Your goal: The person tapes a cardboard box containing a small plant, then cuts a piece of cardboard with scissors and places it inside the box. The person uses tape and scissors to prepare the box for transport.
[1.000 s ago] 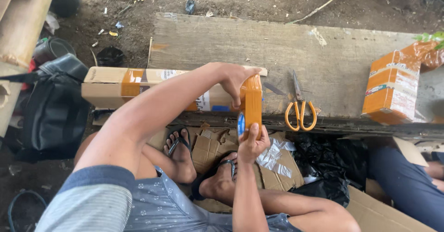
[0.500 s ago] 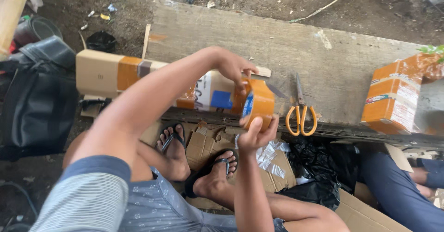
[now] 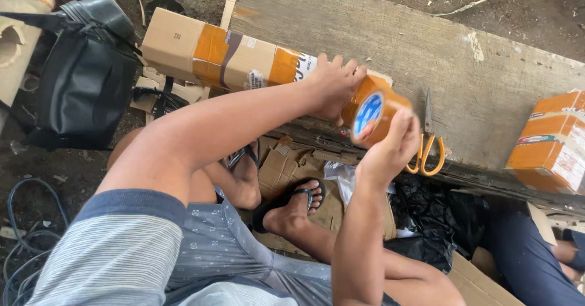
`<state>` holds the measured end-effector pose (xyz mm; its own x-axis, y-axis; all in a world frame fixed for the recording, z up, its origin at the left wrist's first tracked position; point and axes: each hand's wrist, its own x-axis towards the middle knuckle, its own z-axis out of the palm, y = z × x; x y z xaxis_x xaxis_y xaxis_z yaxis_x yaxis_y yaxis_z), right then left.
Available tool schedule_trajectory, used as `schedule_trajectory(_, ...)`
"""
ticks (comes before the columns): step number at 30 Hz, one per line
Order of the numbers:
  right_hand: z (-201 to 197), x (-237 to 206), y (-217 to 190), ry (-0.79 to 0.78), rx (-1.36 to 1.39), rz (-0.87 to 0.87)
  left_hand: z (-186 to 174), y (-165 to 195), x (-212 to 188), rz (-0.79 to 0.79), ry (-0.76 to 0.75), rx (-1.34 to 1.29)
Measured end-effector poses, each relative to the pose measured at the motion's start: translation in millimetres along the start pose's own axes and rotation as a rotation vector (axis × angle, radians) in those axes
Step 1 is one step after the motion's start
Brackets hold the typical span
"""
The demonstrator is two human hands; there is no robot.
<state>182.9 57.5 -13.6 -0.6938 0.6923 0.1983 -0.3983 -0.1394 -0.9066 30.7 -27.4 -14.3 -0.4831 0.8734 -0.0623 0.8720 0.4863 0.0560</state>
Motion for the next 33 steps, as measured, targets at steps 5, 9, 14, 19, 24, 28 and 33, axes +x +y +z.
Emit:
schedule_trajectory(5,-15,-52,40,0.093,-0.193,0.005,4,-4,8,-0.017,-0.044,-0.044)
schedule_trajectory(9,-18,-67,75,0.071,-0.127,-0.027,1,-6,13,-0.023,-0.125,-0.056)
schedule_trajectory(14,-21,-81,57,0.096,-0.089,-0.017,-14,-3,24,0.087,-0.453,-0.121)
schedule_trajectory(19,-14,-94,36,0.017,-0.066,-0.097,-15,-21,43,0.207,-0.743,-0.391)
schedule_trajectory(24,-4,-61,74,-0.005,-0.174,-0.422,-24,-43,43,0.144,-0.544,-0.473)
schedule_trajectory(28,-6,-35,97,0.014,-0.224,-0.527,-17,-20,11,0.152,-0.158,-0.132)
schedule_trajectory(33,10,-15,87,0.057,-0.223,-0.523,21,3,-18,0.084,0.305,0.171)
